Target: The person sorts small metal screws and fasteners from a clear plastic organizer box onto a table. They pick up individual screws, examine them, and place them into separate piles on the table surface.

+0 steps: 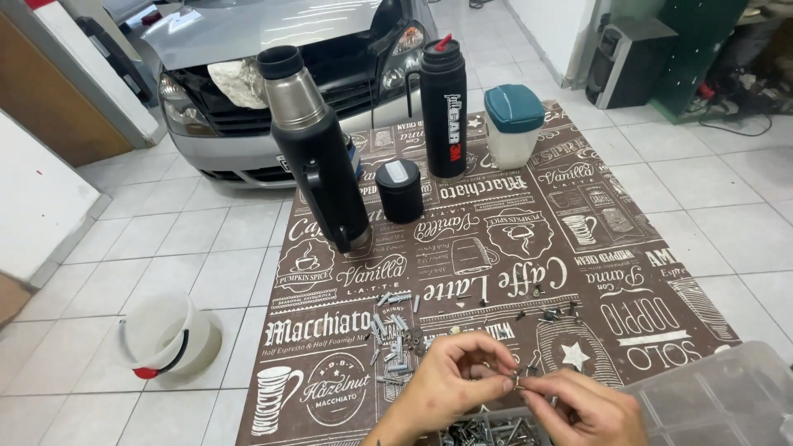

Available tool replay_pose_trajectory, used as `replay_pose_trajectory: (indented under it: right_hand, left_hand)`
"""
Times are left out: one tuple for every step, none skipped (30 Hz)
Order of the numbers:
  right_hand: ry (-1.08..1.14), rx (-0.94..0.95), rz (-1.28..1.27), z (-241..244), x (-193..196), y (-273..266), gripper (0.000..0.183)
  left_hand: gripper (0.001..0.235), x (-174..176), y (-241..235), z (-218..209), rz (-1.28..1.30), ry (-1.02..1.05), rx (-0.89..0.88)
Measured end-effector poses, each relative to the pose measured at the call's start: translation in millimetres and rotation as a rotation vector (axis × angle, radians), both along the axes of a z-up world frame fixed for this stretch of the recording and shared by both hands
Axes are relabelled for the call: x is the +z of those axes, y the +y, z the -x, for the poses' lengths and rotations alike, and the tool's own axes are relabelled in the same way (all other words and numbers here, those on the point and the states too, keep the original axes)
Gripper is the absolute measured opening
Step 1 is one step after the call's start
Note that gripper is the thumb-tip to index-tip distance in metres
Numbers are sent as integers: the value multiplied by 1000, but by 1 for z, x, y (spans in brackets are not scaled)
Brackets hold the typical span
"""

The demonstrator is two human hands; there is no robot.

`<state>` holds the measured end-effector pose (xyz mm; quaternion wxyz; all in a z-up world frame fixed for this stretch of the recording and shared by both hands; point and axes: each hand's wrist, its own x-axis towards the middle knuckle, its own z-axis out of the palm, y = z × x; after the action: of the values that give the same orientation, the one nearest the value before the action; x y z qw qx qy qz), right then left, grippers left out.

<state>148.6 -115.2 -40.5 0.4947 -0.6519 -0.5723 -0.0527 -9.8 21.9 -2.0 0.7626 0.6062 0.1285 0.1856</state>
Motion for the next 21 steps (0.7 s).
replay_pose_trajectory:
  right_hand:
    - [22,-15,20,0,0,0,11]
    - [19,-14,17,1,1,0,11]
    - [31,-25,26,2,3,1,11]
    - [44,-36,37,3,3,0,10]
    - [43,-36,35,4,2,0,10]
    - [53,-51,47,4,1,1,11]
    - [63,-66,59,4,1,1,13]
    - [62,-66,56,5,1,1,13]
    - [64,-76,64,6,2,1,10]
    - [67,-87,72,6,3,1,8]
    - [65,-87,69,4,-2,2,8]
    - [59,-85,88,1,-7,2,8]
    - [53,-83,108,-1,-12,3,8]
    - [51,-82,104,-2,-13,3,8]
    - [55,-91,125,-3,-14,3,9]
    - [61,-101,147,-3,-16,3,10]
    - [61,-101,145,-2,-16,3,10]
    - [66,-114,136,-1,-16,4,11]
    - [70,-127,127,0,-16,4,13]
    - [69,-128,127,0,-15,4,13]
    - [74,-107,126,-1,-14,4,13]
  left_hand:
    - [15,0,0,0,16,12,0]
    - [15,0,0,-1,12,9,1]
    - [15,0,1,-2,4,-5,16]
    - [15,-1,0,-3,-3,-18,31]
    - [15,-1,0,-3,-5,-19,31]
    - [15,0,0,-3,-18,9,53]
    - [14,0,0,-3,-31,37,74]
    - [14,2,-1,-3,-33,35,75]
    - [15,3,-2,-4,-2,28,85]
    - [15,4,-2,-4,29,19,95]
    - [15,5,-3,-5,26,18,95]
    - [16,5,-3,-5,34,26,102]
    - [17,6,-3,-5,42,35,109]
    - [17,7,-3,-5,39,32,110]
    - [17,9,-3,-5,25,37,111]
    - [17,10,-3,-5,13,44,111]
    - [17,10,-3,-5,11,44,111]
    - [17,10,-4,-5,19,47,114]
    - [17,10,-4,-5,28,50,118]
    - [17,11,-4,-4,27,49,117]
    - [17,11,-3,-4,18,36,112]
